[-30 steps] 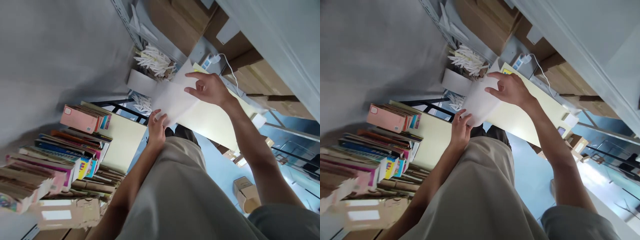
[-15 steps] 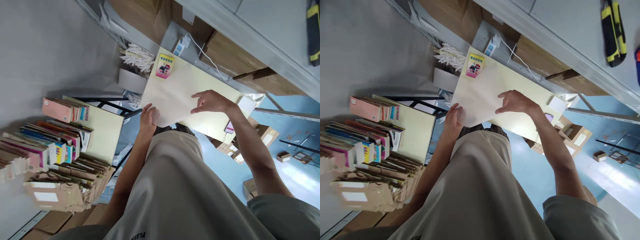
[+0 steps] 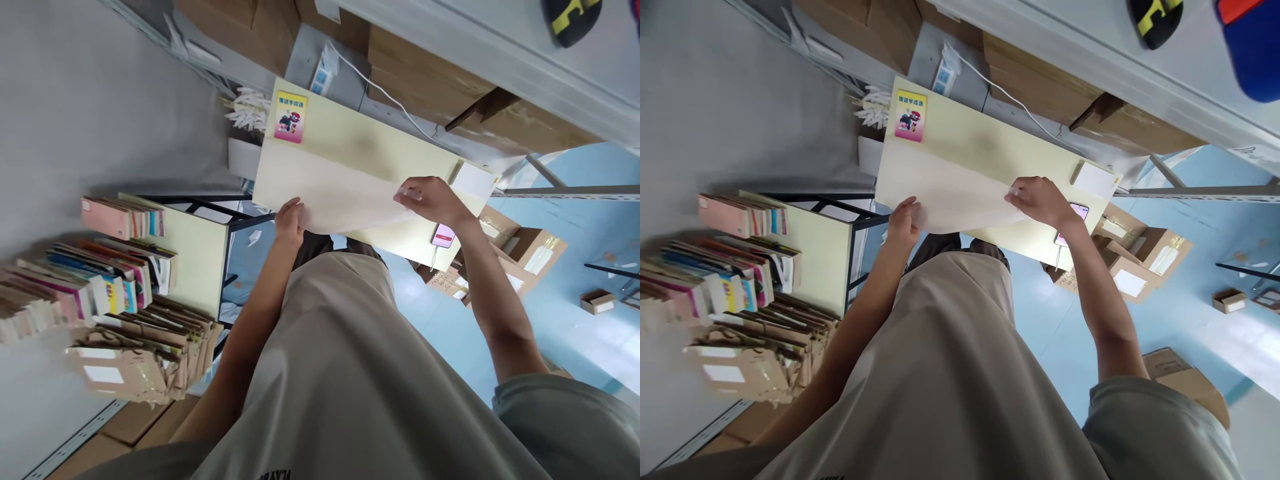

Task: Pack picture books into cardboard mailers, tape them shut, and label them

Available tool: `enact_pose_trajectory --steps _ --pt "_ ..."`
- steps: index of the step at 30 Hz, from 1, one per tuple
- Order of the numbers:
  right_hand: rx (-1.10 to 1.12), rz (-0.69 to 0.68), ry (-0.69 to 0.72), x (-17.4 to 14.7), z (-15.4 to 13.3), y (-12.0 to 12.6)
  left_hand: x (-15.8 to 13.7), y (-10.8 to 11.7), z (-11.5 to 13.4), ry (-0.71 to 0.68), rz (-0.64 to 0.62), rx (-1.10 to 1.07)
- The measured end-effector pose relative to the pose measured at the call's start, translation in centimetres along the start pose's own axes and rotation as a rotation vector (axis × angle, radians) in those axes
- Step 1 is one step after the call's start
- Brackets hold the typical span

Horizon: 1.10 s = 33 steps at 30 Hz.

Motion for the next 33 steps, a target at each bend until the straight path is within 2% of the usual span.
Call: enact_pose_trajectory --steps 2,5,8,12,15,17,20,22,25,27,30,33 --pt "-0.067 0.058 -0.038 0.5 2.1 0.1 0.7 -0.7 -1.3 0.061 -0.036 0.011" --pt "-0.173 0.12 -0.115 2.1 5.7 -0.4 1.7 -1.9 -3.0 0.133 -0.131 0.14" --pt "-0.26 0.114 -0.196 4.2 9.4 -1.9 2.2 -2.3 -3.5 0.124 -0.179 0.255" --pt "-0.306 0.088 -0.307 6.2 13.3 -4.1 2.3 -2.0 -3.0 0.06 -0.21 0.438" --pt "-0.297 0.106 -0.325 6.7 14.9 -5.4 2.8 -2.0 -2.2 0.029 -0.248 0.664" --pt "-0.287 0.13 -0.328 6.8 15.5 -6.0 3.8 -2.1 -0.1 -0.127 -0.205 0.778" --pt "-0.267 0.178 -0.345 6.5 16.2 -6.5 5.7 -3.3 3.8 -0.488 -0.17 0.856" --pt "-0.275 0.234 -0.354 6.1 16.3 -6.7 7.1 -4.3 4.9 -0.616 -0.228 0.915" --pt "-0.322 0.372 -0.364 5.5 15.6 -7.1 9.5 -5.2 4.3 -0.651 -0.335 1.182" --pt "-0.318 0.429 -0.359 5.2 14.6 -8.4 10.5 -5.3 3.1 -0.668 -0.385 1.429" --pt "-0.216 0.392 -0.328 5.4 12.4 -12.2 11.3 -4.9 1.7 -0.719 -0.4 1.654" --pt "-0.088 0.321 -0.316 5.7 9.6 -16.3 11.5 -4.6 1.1 -0.77 -0.4 1.69"
Point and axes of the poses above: each hand's wrist, its own x-axis towards the middle knuckle, its own y-axis out of the back of the hand, z = x × y, the point moved 8 cm from there along x, towards the middle knuckle, and after that the axes turned 3 degrees about y, right-handed, at the moved point
